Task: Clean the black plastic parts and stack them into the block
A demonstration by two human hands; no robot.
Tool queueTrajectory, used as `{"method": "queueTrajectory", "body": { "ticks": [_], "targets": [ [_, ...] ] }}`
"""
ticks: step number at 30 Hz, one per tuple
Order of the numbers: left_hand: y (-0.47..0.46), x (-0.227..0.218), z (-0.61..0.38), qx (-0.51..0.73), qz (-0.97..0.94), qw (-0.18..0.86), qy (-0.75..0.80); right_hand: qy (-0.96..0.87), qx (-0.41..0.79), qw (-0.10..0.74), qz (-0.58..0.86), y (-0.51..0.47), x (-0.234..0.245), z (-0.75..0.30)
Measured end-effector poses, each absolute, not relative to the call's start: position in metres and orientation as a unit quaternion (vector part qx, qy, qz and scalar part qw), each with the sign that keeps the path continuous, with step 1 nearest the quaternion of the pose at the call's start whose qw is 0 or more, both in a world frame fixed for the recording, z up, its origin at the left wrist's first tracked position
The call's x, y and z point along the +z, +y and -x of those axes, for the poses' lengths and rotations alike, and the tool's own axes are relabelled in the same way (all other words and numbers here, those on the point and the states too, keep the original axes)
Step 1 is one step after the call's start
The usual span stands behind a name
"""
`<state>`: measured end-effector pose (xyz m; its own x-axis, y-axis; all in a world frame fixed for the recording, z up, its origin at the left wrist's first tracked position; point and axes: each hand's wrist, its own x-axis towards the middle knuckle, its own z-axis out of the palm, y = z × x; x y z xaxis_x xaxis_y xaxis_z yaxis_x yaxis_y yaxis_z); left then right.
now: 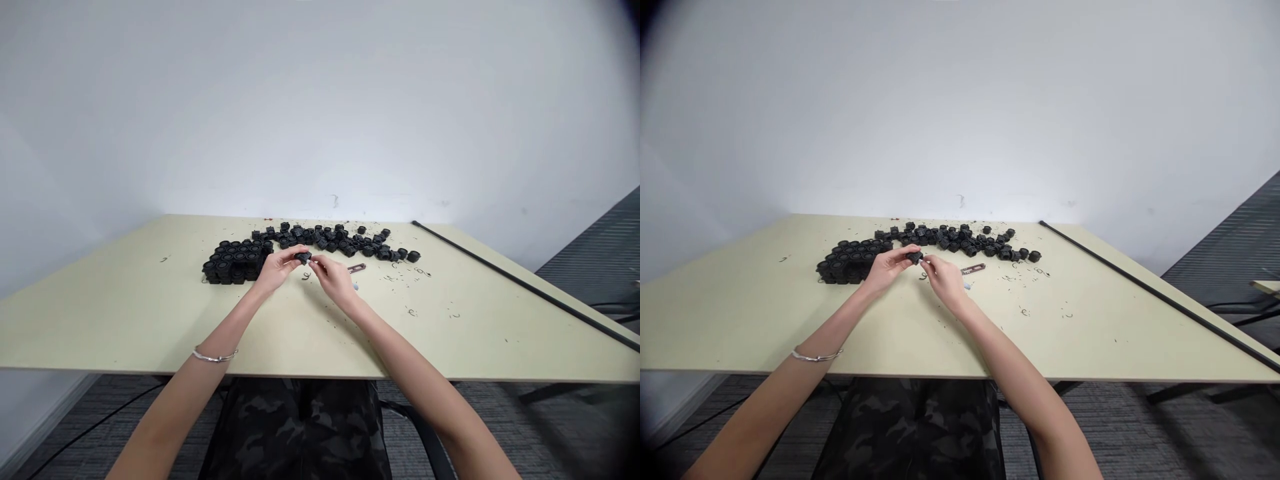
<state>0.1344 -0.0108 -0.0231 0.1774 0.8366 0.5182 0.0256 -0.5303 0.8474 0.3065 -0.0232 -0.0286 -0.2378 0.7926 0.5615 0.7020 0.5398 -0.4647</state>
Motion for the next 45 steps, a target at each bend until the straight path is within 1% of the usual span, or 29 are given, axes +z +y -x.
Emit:
{"method": "queueTrajectory", "body": {
  "ticks": [9, 15, 20, 24, 29, 37, 45],
  "targets": [
    [-0.01, -0.024, -0.135, 0.55, -0.691, 0.344, 0.318, -0.802, -0.085, 0.33, 0.49, -0.022, -0.031, -0.307],
    [-0.014, -0.021, -0.137, 0.553, -0.675, 0.378, 0.309, -0.808, -0.156, 0.324, 0.466, -0.02, -0.032, -0.314],
    [-0.015, -0.021, -0.137, 0.574, -0.65, 0.411, 0.282, -0.774, -0.152, 0.345, 0.509, -0.02, -0.028, -0.316],
    [-0.014, -0.022, -0.137, 0.585, -0.648, 0.401, 0.279, -0.782, -0.137, 0.333, 0.508, -0.021, -0.026, -0.314],
    [-0.017, -0.02, -0.137, 0.563, -0.668, 0.402, 0.273, -0.793, -0.127, 0.302, 0.513, -0.023, -0.026, -0.312],
    [-0.018, -0.02, -0.14, 0.56, -0.698, 0.36, 0.266, -0.785, -0.137, 0.304, 0.522, -0.022, -0.027, -0.313],
    [-0.018, -0.022, -0.141, 0.578, -0.658, 0.398, 0.273, -0.783, -0.13, 0.309, 0.524, -0.02, -0.029, -0.313]
  ]
}}
